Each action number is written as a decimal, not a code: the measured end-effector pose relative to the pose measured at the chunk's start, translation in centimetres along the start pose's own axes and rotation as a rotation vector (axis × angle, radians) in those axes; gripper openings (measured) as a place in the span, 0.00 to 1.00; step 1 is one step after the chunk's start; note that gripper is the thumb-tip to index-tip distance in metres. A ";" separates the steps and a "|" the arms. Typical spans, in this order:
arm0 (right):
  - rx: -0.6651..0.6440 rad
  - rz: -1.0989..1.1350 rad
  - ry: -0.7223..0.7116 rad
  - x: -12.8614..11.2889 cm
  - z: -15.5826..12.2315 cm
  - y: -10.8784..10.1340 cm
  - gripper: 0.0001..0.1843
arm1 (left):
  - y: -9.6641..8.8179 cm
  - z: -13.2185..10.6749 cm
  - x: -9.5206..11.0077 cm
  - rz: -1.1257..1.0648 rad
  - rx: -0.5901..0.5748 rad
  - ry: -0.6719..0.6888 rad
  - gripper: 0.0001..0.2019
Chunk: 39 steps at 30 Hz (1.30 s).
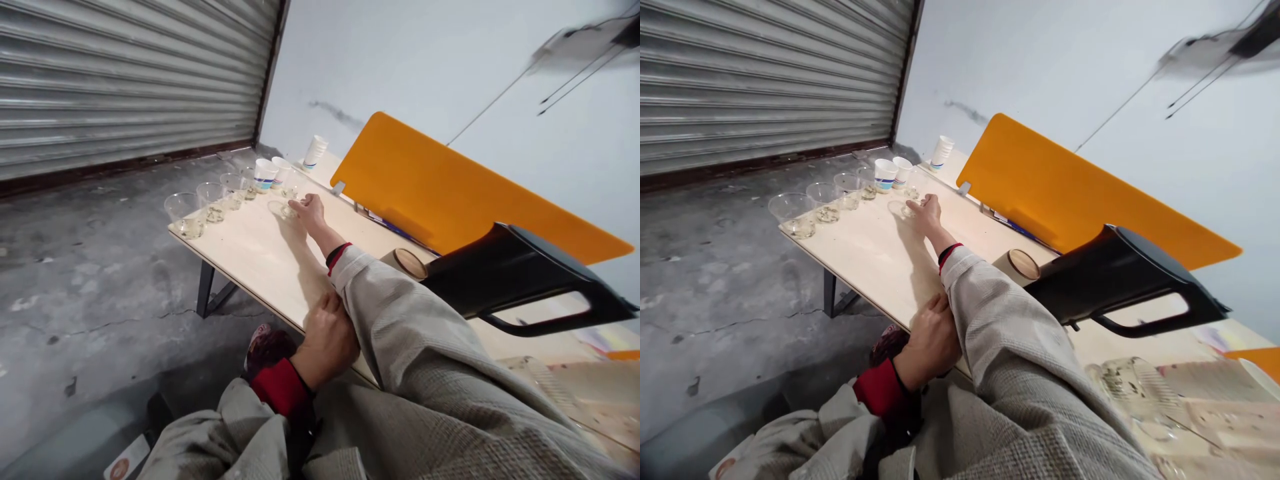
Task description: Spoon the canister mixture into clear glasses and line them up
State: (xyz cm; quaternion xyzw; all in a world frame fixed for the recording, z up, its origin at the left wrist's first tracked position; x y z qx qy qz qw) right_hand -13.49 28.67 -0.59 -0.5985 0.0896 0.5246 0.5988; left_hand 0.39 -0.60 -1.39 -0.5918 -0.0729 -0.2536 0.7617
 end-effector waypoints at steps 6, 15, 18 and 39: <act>0.046 0.193 0.157 -1.3 1.7 1.6 0.28 | -0.5 -0.6 0.1 -0.111 0.153 0.087 0.08; 0.040 0.213 0.165 -0.7 2.7 2.7 0.25 | -0.5 -0.8 0.1 -0.086 0.212 0.107 0.16; 0.026 0.238 0.152 -0.6 2.8 3.1 0.26 | -0.5 -0.8 0.1 -0.086 0.195 0.112 0.18; 0.016 0.305 0.117 -0.8 3.0 4.3 0.23 | -0.7 -0.8 0.1 -0.097 0.201 0.108 0.19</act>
Point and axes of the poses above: each hand's wrist, its own z-axis towards the middle knuckle, its own y-axis out of the palm, x = y × z, the point moved 5 cm from there along z, towards the middle knuckle, and after that the axes turned 11 degrees about -x, right-handed, at the moved point
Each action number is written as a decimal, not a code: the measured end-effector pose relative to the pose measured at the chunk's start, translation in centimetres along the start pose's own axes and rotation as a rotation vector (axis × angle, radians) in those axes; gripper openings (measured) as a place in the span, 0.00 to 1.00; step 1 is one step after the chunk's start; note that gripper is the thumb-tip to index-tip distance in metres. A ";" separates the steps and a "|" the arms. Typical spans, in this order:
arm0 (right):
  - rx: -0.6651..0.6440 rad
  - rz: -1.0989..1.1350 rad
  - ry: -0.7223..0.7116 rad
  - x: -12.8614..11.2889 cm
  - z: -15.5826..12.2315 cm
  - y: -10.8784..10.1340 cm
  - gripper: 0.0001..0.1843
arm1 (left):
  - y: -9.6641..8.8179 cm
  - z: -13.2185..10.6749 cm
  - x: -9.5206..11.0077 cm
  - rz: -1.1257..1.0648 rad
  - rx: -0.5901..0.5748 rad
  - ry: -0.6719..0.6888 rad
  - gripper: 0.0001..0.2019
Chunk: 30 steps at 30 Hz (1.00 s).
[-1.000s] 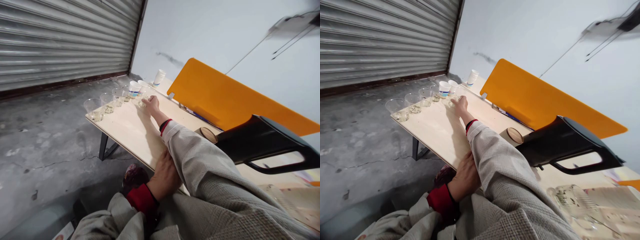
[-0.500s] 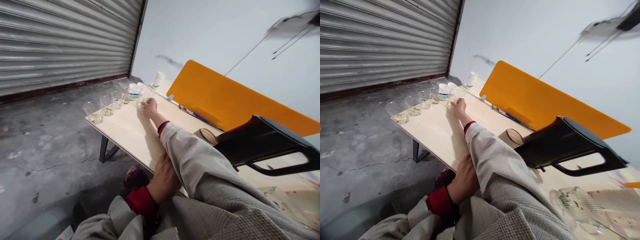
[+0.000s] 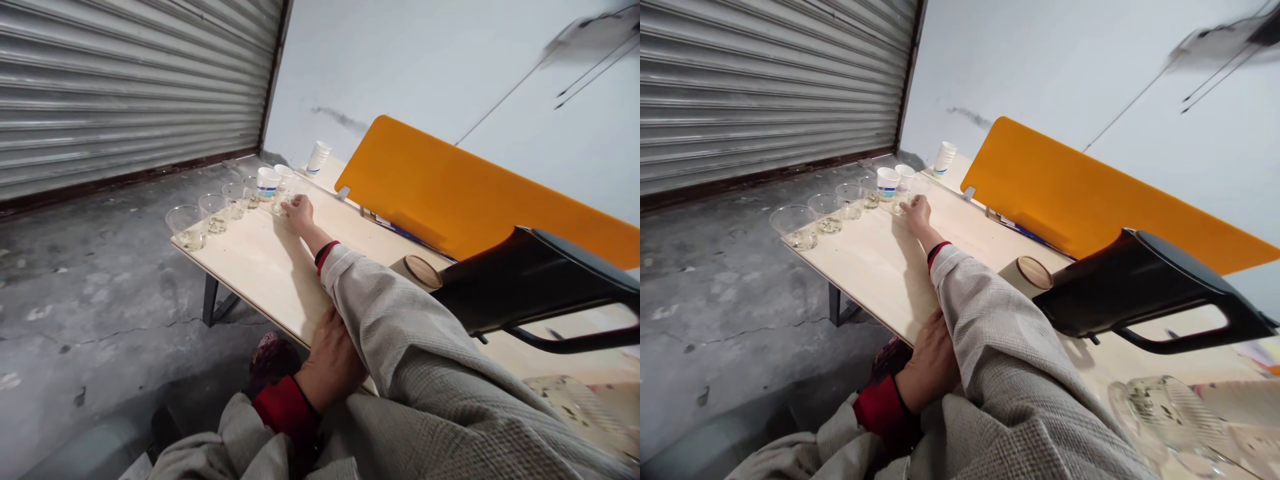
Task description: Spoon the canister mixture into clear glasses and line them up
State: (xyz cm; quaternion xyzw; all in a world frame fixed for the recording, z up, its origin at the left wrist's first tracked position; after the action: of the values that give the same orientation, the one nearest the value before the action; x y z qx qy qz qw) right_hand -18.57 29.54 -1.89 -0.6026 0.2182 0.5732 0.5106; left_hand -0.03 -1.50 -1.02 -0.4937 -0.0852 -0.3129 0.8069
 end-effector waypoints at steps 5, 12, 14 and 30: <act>-0.014 0.006 0.012 0.0 0.0 0.1 0.23 | 0.3 0.1 -0.1 -0.005 -0.022 0.001 0.18; -0.016 -0.016 0.021 -0.3 -0.2 0.1 0.22 | -0.1 0.0 0.1 0.000 -0.017 0.002 0.13; -0.011 -0.024 0.017 -0.3 -0.3 0.1 0.22 | 0.0 0.0 0.0 0.004 -0.020 -0.001 0.11; -0.025 -0.084 0.014 -1.0 -1.2 -0.1 0.19 | -0.1 0.1 0.1 0.016 -0.056 -0.013 0.11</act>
State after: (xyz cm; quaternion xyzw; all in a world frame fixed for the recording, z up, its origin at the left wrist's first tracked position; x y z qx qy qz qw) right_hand -18.13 28.24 -1.18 -0.6214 0.1890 0.5498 0.5253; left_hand -0.01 -1.45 -0.83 -0.5188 -0.0777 -0.3055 0.7947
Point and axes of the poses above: each hand's wrist, its own z-axis towards the middle knuckle, its own y-axis out of the palm, x = y × z, the point moved 5 cm from there along z, towards the middle knuckle, and after that the axes turned 11 degrees about -x, right-handed, at the moved point
